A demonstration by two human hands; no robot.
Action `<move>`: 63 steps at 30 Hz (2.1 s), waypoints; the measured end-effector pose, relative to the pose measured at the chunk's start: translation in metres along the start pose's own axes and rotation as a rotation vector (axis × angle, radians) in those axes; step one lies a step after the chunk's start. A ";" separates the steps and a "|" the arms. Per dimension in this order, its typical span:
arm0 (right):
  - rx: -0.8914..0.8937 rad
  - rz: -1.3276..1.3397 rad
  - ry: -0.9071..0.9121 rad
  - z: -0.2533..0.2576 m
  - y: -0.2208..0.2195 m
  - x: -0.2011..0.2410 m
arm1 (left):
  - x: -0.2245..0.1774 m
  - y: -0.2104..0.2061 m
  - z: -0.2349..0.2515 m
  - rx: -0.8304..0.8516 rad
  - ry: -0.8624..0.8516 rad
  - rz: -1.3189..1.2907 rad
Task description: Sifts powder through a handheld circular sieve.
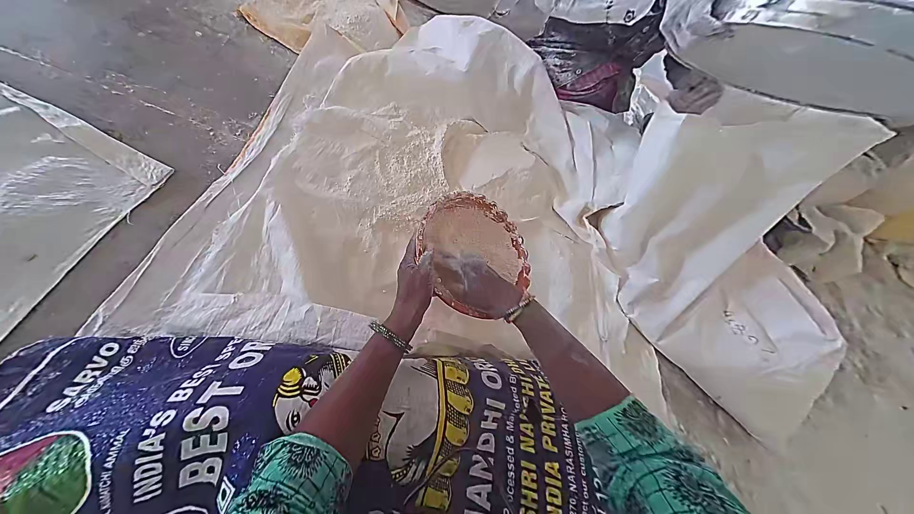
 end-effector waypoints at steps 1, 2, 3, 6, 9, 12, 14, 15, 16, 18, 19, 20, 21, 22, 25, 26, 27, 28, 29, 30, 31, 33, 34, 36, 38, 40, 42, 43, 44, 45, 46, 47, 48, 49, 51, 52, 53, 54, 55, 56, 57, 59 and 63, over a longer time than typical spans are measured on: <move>0.033 -0.039 0.019 -0.009 -0.003 -0.003 | 0.000 0.000 0.001 -0.014 0.005 -0.016; 0.042 -0.064 -0.010 -0.016 -0.002 -0.011 | 0.000 -0.001 0.001 -0.027 0.014 -0.035; 0.047 -0.084 -0.092 -0.020 0.003 -0.022 | -0.001 -0.004 0.001 -0.026 0.029 -0.056; -0.092 -0.057 -0.345 -0.019 0.029 -0.045 | -0.001 -0.014 -0.002 0.014 0.057 -0.076; -0.116 0.011 -0.269 -0.004 0.033 -0.017 | 0.007 -0.016 -0.005 0.090 0.043 -0.076; 0.047 -0.046 -0.062 -0.009 0.006 0.017 | 0.010 -0.005 -0.008 0.035 0.077 -0.141; 0.103 -0.088 0.019 -0.028 0.002 0.014 | 0.006 -0.004 -0.008 0.029 0.078 -0.127; 0.109 -0.092 0.020 -0.037 0.008 0.009 | 0.003 -0.006 -0.007 0.055 0.070 -0.111; 0.070 -0.110 0.003 -0.043 0.016 0.002 | 0.002 -0.010 -0.005 0.079 0.066 -0.091; -0.140 -0.217 0.007 -0.040 0.030 -0.014 | 0.002 -0.019 -0.005 0.113 0.079 -0.072; -0.224 -0.287 0.024 -0.032 0.038 -0.020 | 0.002 -0.022 -0.006 0.119 0.088 -0.073; -0.259 -0.346 0.012 -0.023 0.046 -0.025 | 0.002 -0.022 -0.007 0.120 0.084 -0.069; -0.240 -0.377 -0.039 -0.013 0.052 -0.030 | 0.001 -0.020 -0.008 0.125 0.079 -0.072; -0.196 -0.393 -0.114 -0.004 0.056 -0.038 | -0.001 -0.015 -0.008 0.104 0.077 -0.079; -0.111 -0.328 -0.349 0.000 0.062 -0.051 | -0.008 -0.003 -0.007 -0.010 0.057 -0.103; -0.075 -0.300 -0.427 -0.003 0.062 -0.052 | -0.009 -0.002 -0.006 -0.032 0.044 -0.121; -0.029 -0.262 -0.481 -0.006 0.060 -0.050 | -0.009 -0.003 -0.004 -0.054 0.032 -0.140; 0.026 -0.214 -0.497 -0.010 0.057 -0.045 | -0.008 -0.005 -0.003 -0.070 0.035 -0.157; 0.068 -0.159 -0.467 -0.015 0.052 -0.038 | -0.005 -0.006 -0.002 -0.073 0.050 -0.166; 0.079 -0.086 -0.398 -0.021 0.048 -0.030 | -0.003 -0.008 -0.001 -0.060 0.063 -0.154; 0.037 -0.002 -0.303 -0.025 0.045 -0.029 | -0.002 -0.009 0.000 -0.041 0.063 -0.127; -0.051 0.076 -0.190 -0.034 0.050 -0.032 | -0.002 -0.009 -0.001 -0.014 0.039 -0.080; -0.039 0.078 -0.179 -0.040 0.054 -0.035 | -0.004 -0.008 -0.002 -0.012 0.022 -0.067; 0.105 0.085 -0.166 -0.046 0.052 -0.038 | -0.008 -0.005 -0.004 -0.032 0.006 -0.058; 0.188 0.083 -0.102 -0.044 0.031 -0.026 | -0.007 -0.005 -0.004 -0.041 0.018 -0.048; 0.144 0.032 -0.068 -0.034 0.007 -0.005 | 0.000 -0.008 -0.004 -0.027 0.065 -0.050; 0.073 -0.003 -0.069 -0.017 0.000 0.011 | 0.006 -0.011 -0.005 -0.020 0.092 -0.062; 0.034 -0.023 -0.077 -0.007 0.003 0.011 | 0.007 -0.010 -0.005 -0.016 0.075 -0.048; 0.018 -0.031 -0.118 0.002 0.008 0.006 | 0.007 -0.008 -0.005 -0.016 0.046 -0.022; 0.010 -0.033 -0.183 0.009 0.014 -0.003 | 0.006 -0.005 -0.005 -0.011 0.016 -0.008; 0.012 -0.047 -0.249 0.011 0.021 -0.013 | 0.002 -0.003 -0.005 -0.016 -0.009 -0.017; 0.013 -0.063 -0.297 0.008 0.028 -0.023 | -0.002 -0.002 -0.004 -0.037 -0.025 -0.042; 0.041 -0.067 -0.322 0.003 0.031 -0.031 | -0.006 -0.001 -0.003 -0.070 -0.032 -0.072; 0.091 -0.049 -0.316 -0.005 0.032 -0.033 | -0.009 0.000 -0.001 -0.097 -0.031 -0.097; 0.154 -0.014 -0.242 -0.019 0.023 -0.022 | -0.008 0.000 0.003 -0.122 0.005 -0.129; 0.160 -0.008 -0.209 -0.022 0.016 -0.011 | -0.006 -0.003 0.003 -0.123 0.039 -0.134; 0.152 0.005 -0.188 -0.023 0.011 0.002 | -0.004 -0.006 0.001 -0.112 0.069 -0.127; 0.132 0.026 -0.176 -0.020 0.009 0.011 | 0.000 -0.009 0.000 -0.086 0.078 -0.113; 0.090 0.040 -0.163 -0.012 0.010 0.014 | 0.002 -0.011 -0.001 -0.054 0.062 -0.093; 0.036 0.042 -0.162 -0.002 0.013 0.011 | 0.005 -0.011 -0.002 -0.039 0.037 -0.073; -0.008 0.038 -0.192 0.007 0.016 0.004 | 0.006 -0.010 -0.004 -0.033 0.015 -0.069; -0.042 0.023 -0.315 0.012 0.024 -0.015 | 0.003 -0.005 -0.008 -0.055 0.001 -0.080; 0.018 0.021 -0.196 -0.013 0.026 -0.031 | -0.003 -0.002 -0.002 -0.110 0.046 -0.142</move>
Point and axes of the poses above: each hand's wrist, its own z-axis towards the middle knuckle, its own y-axis out of the back of the hand, x = y × z, the point moved 3 cm from there along z, towards the middle knuckle, and after that the axes turned 10 degrees about x, right-handed, at the moved point
